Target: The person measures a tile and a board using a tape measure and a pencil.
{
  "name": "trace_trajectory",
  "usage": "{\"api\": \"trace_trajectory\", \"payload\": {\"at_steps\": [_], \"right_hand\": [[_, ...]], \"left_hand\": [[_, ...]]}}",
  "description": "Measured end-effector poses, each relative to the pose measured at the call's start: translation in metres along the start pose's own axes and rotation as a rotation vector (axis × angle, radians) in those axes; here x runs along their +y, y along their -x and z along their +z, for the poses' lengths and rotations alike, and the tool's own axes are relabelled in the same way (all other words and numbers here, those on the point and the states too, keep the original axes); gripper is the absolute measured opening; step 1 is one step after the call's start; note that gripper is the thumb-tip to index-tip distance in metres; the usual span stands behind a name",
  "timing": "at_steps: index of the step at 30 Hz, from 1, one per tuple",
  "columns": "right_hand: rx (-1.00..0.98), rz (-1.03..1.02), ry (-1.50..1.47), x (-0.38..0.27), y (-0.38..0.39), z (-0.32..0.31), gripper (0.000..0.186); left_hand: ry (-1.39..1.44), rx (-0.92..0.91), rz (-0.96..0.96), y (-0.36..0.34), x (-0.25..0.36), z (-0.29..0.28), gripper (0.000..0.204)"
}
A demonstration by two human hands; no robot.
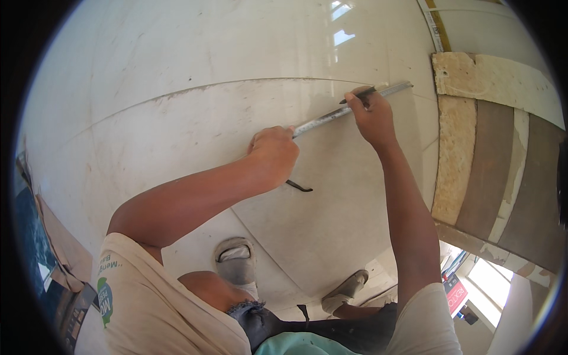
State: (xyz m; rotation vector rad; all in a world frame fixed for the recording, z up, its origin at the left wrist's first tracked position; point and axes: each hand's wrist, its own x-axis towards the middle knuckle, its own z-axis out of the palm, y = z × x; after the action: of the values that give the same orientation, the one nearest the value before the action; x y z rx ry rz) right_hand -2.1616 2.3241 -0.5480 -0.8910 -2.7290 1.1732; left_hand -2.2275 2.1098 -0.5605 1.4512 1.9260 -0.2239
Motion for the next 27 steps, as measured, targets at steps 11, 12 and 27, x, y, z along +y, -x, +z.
{"api": "trace_trajectory", "payload": {"at_steps": [11,12,27], "right_hand": [[-0.13,0.001,0.065,-0.011,0.012,-0.003,0.024],[-0.131,-0.008,0.09,-0.013,0.013,-0.003,0.024],[-0.05,-0.086,0.126,-0.01,0.012,-0.002,0.019]], "left_hand": [[0.05,-0.006,0.035,-0.001,-0.002,-0.001,0.067],[0.048,-0.015,0.026,0.0,-0.002,-0.003,0.067],[-0.063,0.064,0.085,-0.015,-0.005,0.021,0.08]]}}
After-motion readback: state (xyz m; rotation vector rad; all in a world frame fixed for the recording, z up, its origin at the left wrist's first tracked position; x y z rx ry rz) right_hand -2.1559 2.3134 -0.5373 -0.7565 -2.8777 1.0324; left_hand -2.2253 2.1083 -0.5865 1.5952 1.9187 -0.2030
